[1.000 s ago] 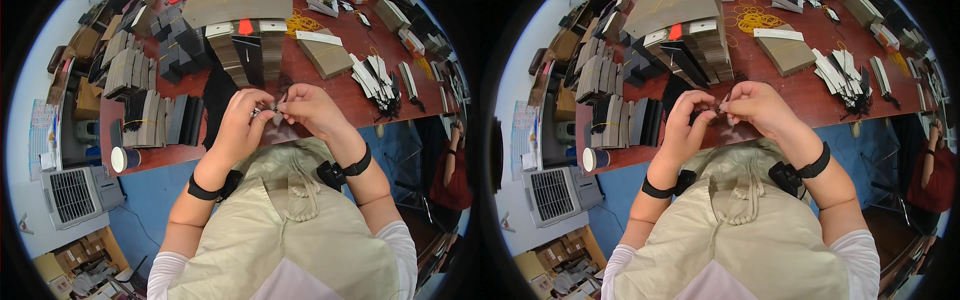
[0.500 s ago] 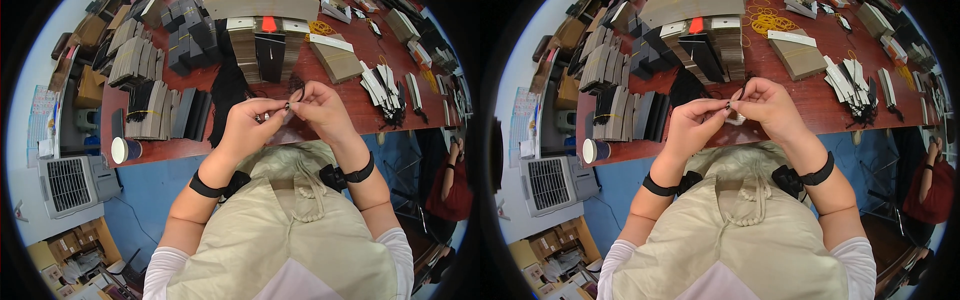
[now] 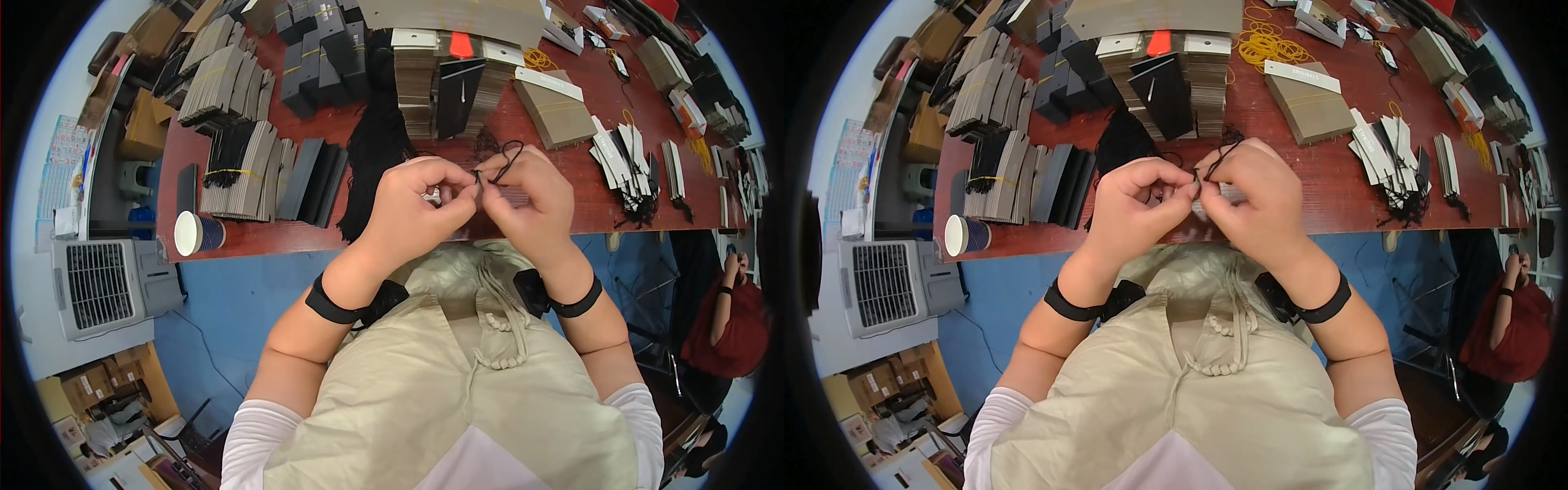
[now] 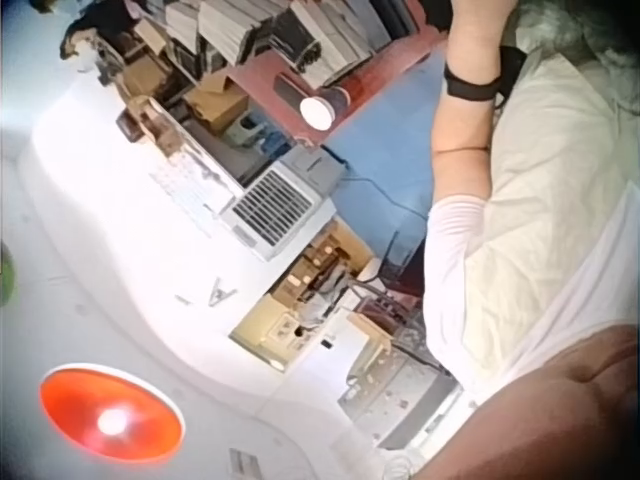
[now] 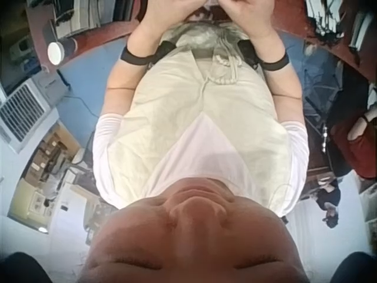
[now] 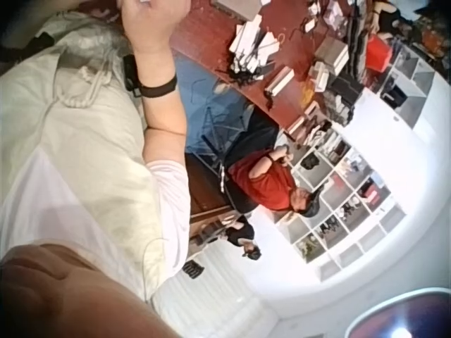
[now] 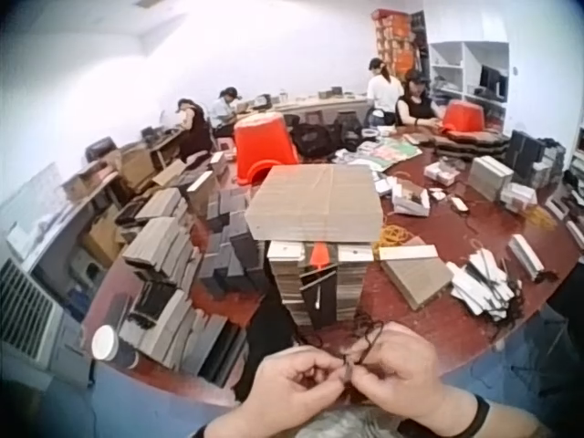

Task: The recorder is assembling and organizing stacks of paper tags by inserting cords and stacking them.

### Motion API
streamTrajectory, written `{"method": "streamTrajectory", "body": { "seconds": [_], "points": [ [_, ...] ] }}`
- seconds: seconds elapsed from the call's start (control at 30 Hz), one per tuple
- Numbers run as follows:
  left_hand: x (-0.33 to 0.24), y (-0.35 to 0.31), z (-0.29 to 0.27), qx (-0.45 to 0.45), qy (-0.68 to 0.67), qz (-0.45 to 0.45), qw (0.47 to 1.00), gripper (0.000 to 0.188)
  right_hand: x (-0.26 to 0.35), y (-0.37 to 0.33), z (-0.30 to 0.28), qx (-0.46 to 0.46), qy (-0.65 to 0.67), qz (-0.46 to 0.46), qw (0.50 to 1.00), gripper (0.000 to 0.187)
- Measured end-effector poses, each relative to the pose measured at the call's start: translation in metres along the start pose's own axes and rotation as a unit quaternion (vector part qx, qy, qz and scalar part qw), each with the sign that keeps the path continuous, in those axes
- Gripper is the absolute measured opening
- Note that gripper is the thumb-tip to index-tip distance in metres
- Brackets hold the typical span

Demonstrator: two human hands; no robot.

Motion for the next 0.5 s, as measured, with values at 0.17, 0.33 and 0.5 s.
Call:
{"method": "streamTrajectory", "body": {
  "seconds": [0.17,0.33,0.5],
  "points": [
    [0.003,0.000,-0.005,0.026,-0.200,-0.127,0.971,0.012,-0.015,-0.011,-0.006,-0.064,0.141,0.084,0.984,0.015],
    [0.014,0.004,-0.002,0.097,-0.222,-0.176,0.954,0.015,-0.015,-0.012,0.001,-0.059,0.196,0.098,0.974,0.015],
    [0.015,0.005,0.003,0.141,-0.292,-0.136,0.936,0.016,-0.008,-0.008,0.000,-0.023,0.105,0.046,0.993,0.016]
  ]
}}
Point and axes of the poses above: each hand's wrist, its own y-axis towards the middle knuckle, its own z-axis out of the palm, x = y × z, the point moved 5 cm from there along y, towards the middle knuckle, and after that the axes turned 13 degrees about -z, right-handed, at the moved point
